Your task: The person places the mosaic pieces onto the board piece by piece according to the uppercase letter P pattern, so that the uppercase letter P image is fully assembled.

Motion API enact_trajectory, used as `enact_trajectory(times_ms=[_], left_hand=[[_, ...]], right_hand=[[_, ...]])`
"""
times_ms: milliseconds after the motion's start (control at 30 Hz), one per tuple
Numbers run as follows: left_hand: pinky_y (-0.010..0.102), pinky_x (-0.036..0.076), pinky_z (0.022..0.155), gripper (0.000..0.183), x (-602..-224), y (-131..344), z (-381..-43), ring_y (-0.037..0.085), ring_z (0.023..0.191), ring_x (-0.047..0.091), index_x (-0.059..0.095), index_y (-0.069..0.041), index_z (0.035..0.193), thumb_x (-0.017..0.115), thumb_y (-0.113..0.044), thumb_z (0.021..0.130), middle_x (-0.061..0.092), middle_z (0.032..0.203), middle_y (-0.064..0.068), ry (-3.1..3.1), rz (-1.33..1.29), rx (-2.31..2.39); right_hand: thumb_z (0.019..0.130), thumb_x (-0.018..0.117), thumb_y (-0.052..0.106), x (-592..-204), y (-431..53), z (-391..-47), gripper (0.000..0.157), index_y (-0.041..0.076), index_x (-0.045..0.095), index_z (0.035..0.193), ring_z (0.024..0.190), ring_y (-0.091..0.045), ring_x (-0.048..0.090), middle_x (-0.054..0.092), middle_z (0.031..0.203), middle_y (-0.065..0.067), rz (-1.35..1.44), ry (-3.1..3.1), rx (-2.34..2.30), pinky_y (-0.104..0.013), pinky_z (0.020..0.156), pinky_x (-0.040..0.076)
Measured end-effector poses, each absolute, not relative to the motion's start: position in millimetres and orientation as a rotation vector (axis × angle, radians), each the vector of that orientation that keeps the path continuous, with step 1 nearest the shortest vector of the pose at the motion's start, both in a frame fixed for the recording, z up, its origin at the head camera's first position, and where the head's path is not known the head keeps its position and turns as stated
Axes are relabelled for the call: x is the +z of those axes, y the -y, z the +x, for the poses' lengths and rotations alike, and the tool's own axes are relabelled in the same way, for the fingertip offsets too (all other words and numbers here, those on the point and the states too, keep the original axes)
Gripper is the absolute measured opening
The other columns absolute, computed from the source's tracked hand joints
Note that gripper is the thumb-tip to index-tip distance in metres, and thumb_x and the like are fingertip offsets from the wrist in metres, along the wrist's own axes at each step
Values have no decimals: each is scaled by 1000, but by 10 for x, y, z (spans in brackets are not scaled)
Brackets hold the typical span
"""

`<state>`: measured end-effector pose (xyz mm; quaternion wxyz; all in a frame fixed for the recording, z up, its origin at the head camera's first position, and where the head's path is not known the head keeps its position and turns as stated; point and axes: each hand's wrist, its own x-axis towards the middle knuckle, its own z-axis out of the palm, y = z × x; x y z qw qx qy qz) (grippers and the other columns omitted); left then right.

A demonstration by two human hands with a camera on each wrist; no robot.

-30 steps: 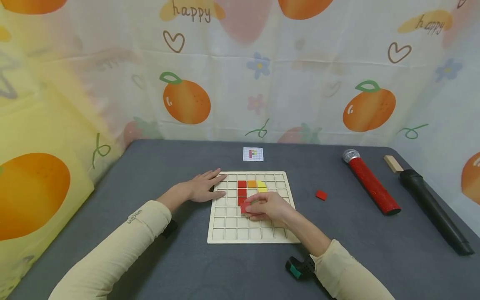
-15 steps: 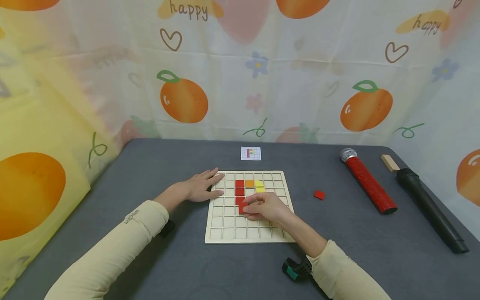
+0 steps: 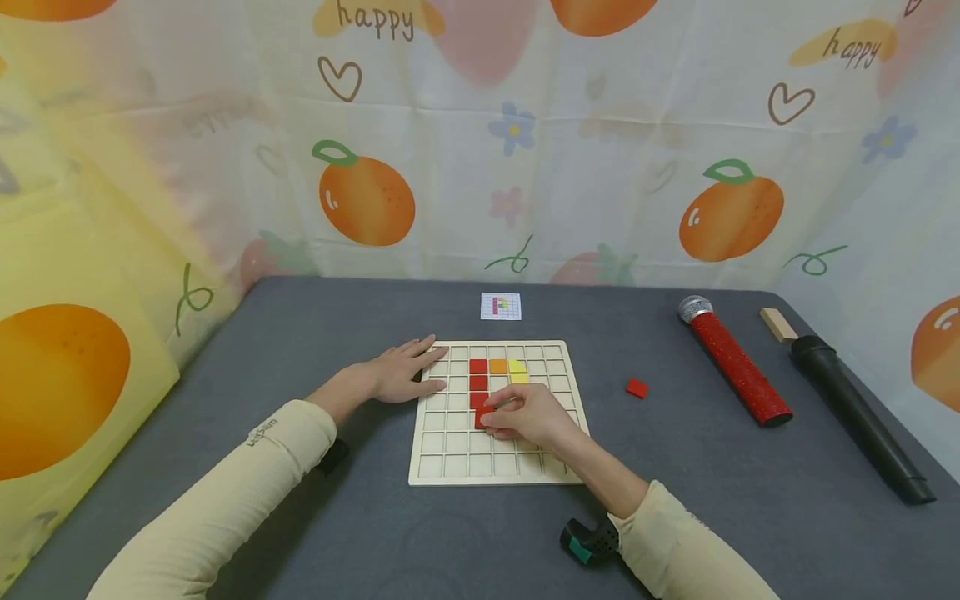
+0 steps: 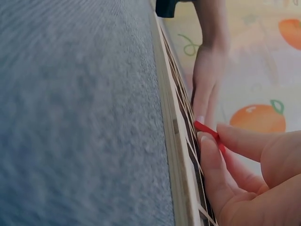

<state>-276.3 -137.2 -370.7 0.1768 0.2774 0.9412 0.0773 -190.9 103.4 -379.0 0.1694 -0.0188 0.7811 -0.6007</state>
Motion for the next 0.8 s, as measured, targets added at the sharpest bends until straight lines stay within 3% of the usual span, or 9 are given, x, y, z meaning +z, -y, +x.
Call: enact_trajectory(times_ms=[500, 800], left_hand=[[55, 9, 111, 74, -3699, 1362, -2766, 35, 143, 6, 14, -16, 155, 40, -56, 98, 4, 159, 13, -2656, 774, 218], [54, 8, 112, 74, -3701, 1360, -2772, 34, 143, 4, 13, -17, 155, 39, -56, 98, 2, 159, 12, -2650, 776, 211]], right_hand=[[84, 74, 7, -3778, -989, -1890, 18, -1, 69, 99, 62, -13, 64, 67, 76, -8, -19, -2296, -1677, -26, 62, 55], [90, 67, 9, -3741, -990, -1868, 17, -1, 69, 104, 64, -14, 64, 67, 82, -8, -8, -2296, -1677, -26, 63, 55]])
